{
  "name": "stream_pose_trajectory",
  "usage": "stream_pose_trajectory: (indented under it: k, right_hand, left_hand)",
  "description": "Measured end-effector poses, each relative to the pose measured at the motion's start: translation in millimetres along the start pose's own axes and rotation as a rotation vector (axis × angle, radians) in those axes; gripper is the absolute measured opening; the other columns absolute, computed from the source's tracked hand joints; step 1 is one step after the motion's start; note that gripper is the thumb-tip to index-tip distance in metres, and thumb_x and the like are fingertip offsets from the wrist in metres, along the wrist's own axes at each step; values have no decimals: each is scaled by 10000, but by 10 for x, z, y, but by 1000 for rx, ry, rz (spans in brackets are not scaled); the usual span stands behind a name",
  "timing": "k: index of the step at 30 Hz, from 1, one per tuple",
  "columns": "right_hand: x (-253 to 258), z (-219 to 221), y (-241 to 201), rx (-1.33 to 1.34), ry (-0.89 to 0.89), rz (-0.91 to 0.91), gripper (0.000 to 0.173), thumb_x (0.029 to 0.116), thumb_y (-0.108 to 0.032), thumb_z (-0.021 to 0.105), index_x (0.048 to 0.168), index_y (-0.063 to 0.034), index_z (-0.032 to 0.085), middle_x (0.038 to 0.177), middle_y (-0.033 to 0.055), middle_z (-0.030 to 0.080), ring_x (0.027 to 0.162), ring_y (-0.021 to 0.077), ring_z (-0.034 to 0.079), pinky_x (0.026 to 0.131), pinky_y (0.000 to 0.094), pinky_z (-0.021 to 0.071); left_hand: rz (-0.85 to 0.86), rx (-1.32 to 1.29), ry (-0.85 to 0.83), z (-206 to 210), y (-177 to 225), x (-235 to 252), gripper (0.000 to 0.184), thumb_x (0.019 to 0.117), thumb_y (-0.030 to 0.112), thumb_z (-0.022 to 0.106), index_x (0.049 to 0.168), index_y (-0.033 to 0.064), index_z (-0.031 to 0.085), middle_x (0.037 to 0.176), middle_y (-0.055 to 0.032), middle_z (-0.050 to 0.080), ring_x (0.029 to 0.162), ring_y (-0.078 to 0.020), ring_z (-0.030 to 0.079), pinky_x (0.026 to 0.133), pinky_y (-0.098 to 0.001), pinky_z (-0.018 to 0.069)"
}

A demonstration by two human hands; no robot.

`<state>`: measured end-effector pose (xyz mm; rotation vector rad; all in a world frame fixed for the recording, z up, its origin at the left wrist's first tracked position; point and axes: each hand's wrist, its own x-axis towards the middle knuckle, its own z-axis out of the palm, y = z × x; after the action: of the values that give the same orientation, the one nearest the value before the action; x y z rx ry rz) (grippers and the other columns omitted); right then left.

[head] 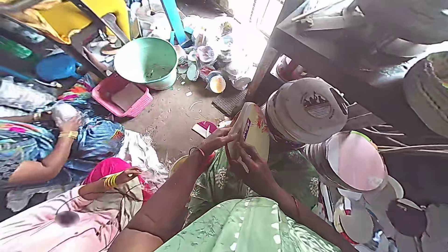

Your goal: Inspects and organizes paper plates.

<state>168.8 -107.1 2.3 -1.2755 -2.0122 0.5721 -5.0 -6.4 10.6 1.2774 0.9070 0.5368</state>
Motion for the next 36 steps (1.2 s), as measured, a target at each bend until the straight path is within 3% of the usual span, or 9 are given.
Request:
stream_pose_trajectory:
  k: [8,11,14,18,21,24,27,32,36]
  right_hand:
    - [-74,-154,-47,-48,-210,-82,240,947,-119,640,1125,12,733,1192,220,697,904,301,743,725,387,619]
    - [-52,-186,-124,-64,-324,-93,329,965,-100,606,1274,-23,687,1089,205,715,814,317,739,653,434,611]
    - [78,-390,-175,-116,-317,-253,423,966,-123,587,1384,-69,630,747,116,698,541,268,656,478,419,529]
    - [578,-907,-215,-403,105,-414,232,996,-157,597,1152,-105,760,984,105,752,891,245,709,767,378,562]
    - [911,-1099,144,-454,-90,-369,343,1006,-280,574,1256,-98,720,1327,154,663,1275,369,588,1021,569,445]
    - [977,-972,416,-420,-182,-455,238,1001,-224,583,1097,-94,757,1152,116,726,1152,308,660,984,516,492]
    - [978,-929,509,-439,-108,-411,162,968,-106,598,937,1,715,1016,175,729,998,343,708,891,504,539]
    - [879,-870,550,-383,-158,-485,260,1009,-259,575,1080,-80,750,1202,133,713,1190,324,646,1033,517,479]
    - [850,-683,491,-405,-206,-583,254,1007,-314,588,1147,-162,735,1062,37,737,1129,249,652,1018,446,462]
  left_hand:
    - [60,63,225,32,58,12,289,1057,107,494,836,-1,646,732,51,563,712,34,529,721,-181,455]
    - [38,64,315,57,85,-10,371,1077,120,443,741,32,574,656,68,476,651,21,477,679,-190,426]
    - [44,80,347,67,85,0,378,1063,97,466,692,75,541,609,100,458,596,40,459,632,-169,422]
    - [165,111,260,72,39,-10,353,1016,53,494,670,76,565,590,143,443,570,96,426,587,-117,381]
    - [246,92,181,96,23,-26,337,1001,53,510,677,44,601,632,139,522,625,119,477,628,-106,412]
    - [320,102,-6,68,-26,-11,317,980,154,529,767,-52,641,849,48,647,833,119,534,781,-115,432]
    - [390,98,-224,85,-75,17,338,931,166,624,1100,-125,645,1144,-74,666,1036,83,575,942,-126,462]
    - [332,263,-66,119,-58,63,292,968,104,590,1119,-134,665,1139,-216,679,1017,-80,629,937,-237,485]
    - [388,349,-151,26,-123,69,290,936,102,614,1104,-129,670,1086,-213,695,992,-123,649,926,-277,502]
